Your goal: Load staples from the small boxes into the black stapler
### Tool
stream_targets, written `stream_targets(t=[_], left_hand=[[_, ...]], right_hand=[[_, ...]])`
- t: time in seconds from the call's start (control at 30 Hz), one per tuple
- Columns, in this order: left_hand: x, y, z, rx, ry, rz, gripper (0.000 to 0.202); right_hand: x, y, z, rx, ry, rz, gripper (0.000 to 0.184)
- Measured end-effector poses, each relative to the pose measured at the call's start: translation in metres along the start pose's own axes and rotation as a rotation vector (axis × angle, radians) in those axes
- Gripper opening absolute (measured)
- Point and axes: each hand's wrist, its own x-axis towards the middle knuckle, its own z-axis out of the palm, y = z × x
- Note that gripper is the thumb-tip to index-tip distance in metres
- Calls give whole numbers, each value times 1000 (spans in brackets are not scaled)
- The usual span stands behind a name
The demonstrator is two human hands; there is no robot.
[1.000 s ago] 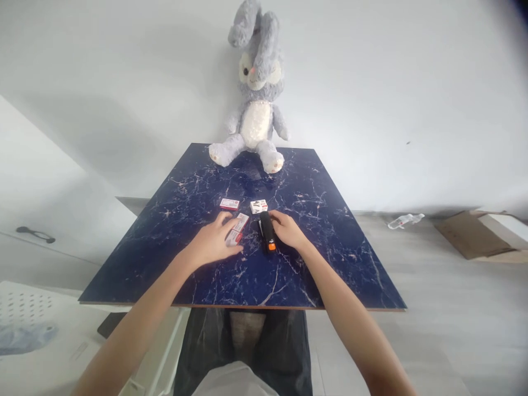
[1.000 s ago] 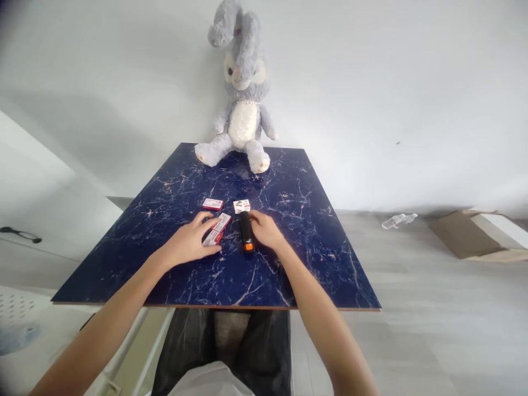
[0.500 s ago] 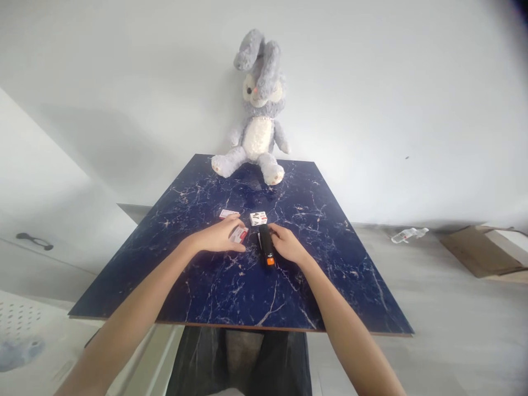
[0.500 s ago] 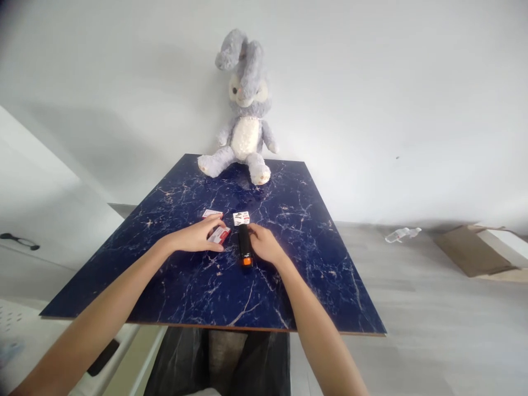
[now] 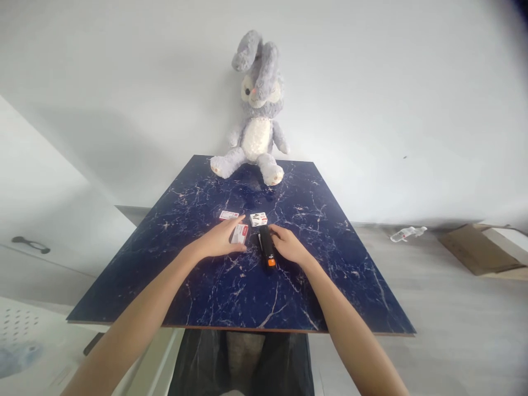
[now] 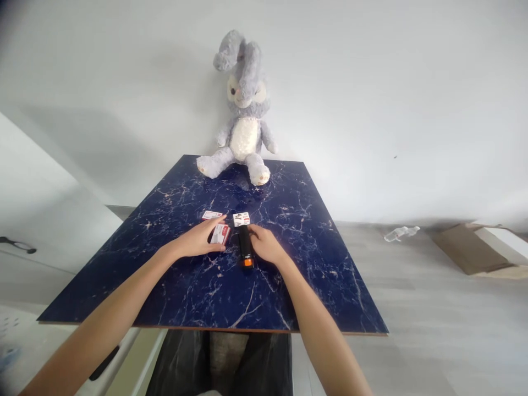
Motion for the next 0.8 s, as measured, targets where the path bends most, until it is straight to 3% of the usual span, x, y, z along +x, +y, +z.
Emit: stream_targets(t=[0.27,0.43,0.57,0.8], left_hand=[[3,-10,10,-18,110,3,114],[5,-15,7,45,50,138,93],[4,-14,6,24,43,157,80],[-2,5,23,-50,59,165,101]], right_hand=[[-1,-2,-1,6,-9,17,36],[0,-1,-1,0,-8,19,37],[-1,-1,-1,-1,-10,14,37],[0,0,1,14,-16,29,36]])
